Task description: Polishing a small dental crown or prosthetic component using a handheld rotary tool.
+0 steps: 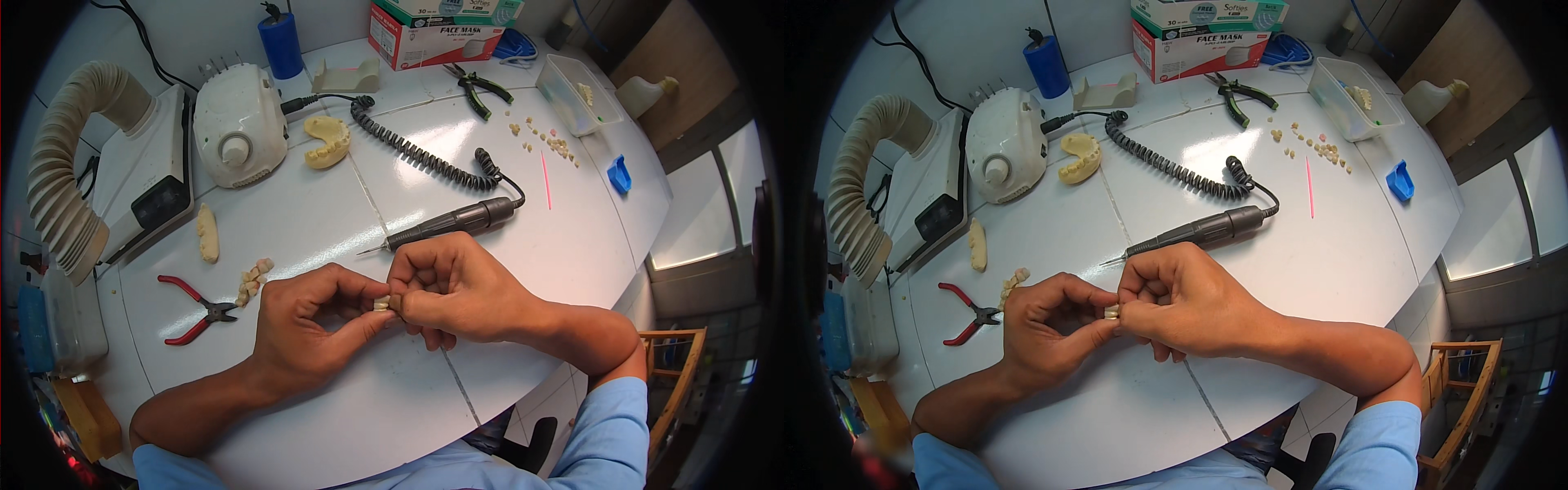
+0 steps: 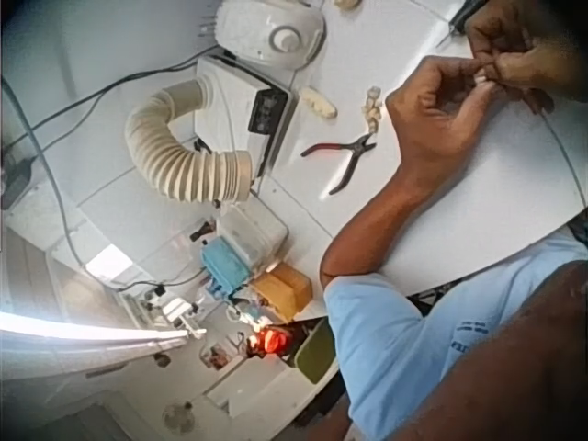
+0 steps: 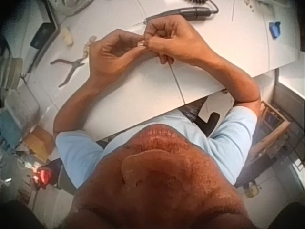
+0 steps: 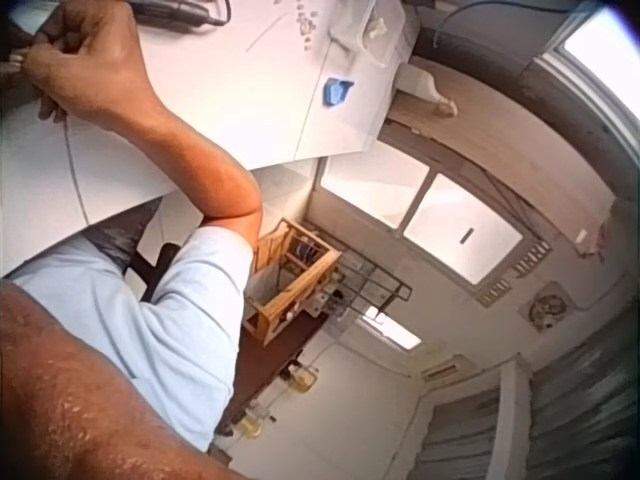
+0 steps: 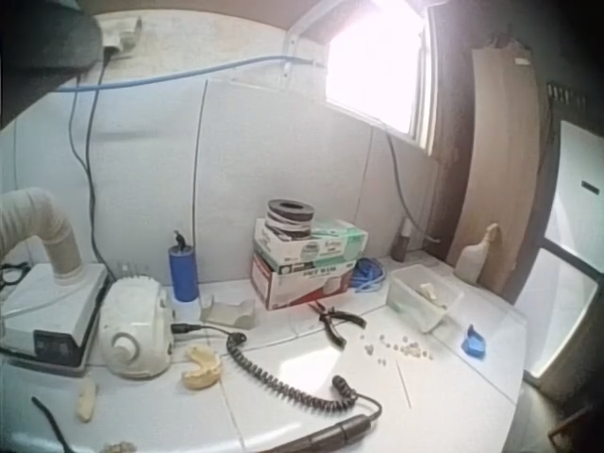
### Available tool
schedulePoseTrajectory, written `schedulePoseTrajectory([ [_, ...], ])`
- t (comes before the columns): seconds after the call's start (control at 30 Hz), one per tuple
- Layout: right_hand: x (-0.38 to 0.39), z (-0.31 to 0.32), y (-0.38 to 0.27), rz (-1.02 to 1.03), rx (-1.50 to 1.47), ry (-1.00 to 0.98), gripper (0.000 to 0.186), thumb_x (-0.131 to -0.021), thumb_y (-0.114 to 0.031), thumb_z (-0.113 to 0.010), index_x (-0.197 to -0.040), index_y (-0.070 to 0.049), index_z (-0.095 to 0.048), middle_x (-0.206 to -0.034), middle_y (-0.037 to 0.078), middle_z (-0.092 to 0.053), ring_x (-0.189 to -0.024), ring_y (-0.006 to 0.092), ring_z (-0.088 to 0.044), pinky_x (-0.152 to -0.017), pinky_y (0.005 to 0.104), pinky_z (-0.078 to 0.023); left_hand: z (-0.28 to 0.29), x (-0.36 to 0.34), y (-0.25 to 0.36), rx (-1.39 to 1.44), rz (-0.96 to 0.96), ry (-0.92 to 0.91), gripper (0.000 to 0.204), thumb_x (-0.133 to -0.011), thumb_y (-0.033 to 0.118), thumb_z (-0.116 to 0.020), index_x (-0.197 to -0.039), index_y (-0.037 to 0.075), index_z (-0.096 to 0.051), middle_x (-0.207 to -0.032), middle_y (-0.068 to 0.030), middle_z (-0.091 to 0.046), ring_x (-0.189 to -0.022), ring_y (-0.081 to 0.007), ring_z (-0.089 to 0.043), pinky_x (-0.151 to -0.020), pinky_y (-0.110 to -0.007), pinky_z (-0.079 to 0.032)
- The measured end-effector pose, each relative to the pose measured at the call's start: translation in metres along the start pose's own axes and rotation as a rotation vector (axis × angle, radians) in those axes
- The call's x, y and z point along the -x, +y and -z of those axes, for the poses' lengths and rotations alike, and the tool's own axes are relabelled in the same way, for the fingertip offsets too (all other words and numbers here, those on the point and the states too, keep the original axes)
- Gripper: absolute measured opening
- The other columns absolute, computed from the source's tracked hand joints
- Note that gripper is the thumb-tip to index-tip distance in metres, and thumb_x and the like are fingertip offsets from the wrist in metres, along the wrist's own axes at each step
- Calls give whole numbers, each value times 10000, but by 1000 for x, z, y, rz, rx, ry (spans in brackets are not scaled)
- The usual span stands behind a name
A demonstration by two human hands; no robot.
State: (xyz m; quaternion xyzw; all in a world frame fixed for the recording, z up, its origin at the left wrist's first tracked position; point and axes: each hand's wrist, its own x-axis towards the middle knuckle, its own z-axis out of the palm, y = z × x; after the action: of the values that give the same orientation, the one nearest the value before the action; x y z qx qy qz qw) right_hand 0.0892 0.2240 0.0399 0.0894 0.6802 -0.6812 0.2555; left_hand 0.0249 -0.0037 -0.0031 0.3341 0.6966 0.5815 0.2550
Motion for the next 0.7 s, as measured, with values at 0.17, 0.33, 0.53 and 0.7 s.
schedulePoseTrajectory([
  [0.17, 0, 2, 0, -22, -13, -5, 122, -962, -92, -718, -950, 20, -673, -750, 72, -713, -583, 113, -703, -475, 242, -516, 0, -1, 6, -56, -30, 20, 209, -924, -27, -847, -1107, -46, -750, -998, -101, -792, -917, -131, -773, -848, -279, -652],
  [0.33, -2, 6, 1, 20, 143, -45, 117, -946, -61, -746, -930, 33, -678, -764, 47, -715, -603, 87, -705, -492, 226, -538, 0, 0, 5, -116, -85, 8, 199, -914, 9, -855, -1092, -34, -779, -966, -106, -798, -855, -131, -779, -778, -268, -649],
  [0.53, -1, 11, -1, 124, 306, -26, 117, -919, -51, -753, -908, 57, -708, -728, 48, -716, -615, 75, -704, -515, 224, -529, 1, -3, 5, -50, -9, -41, 180, -930, -26, -835, -1089, -62, -760, -985, -115, -794, -888, -132, -773, -817, -272, -654],
  [0.7, 0, 8, 5, 373, 553, 67, 109, -902, -46, -770, -882, 53, -728, -696, 39, -712, -626, 63, -698, -551, 233, -530, 0, -2, 4, -10, 45, -34, 194, -931, -21, -840, -1101, -64, -756, -983, -117, -795, -903, -125, -767, -831, -270, -650],
])
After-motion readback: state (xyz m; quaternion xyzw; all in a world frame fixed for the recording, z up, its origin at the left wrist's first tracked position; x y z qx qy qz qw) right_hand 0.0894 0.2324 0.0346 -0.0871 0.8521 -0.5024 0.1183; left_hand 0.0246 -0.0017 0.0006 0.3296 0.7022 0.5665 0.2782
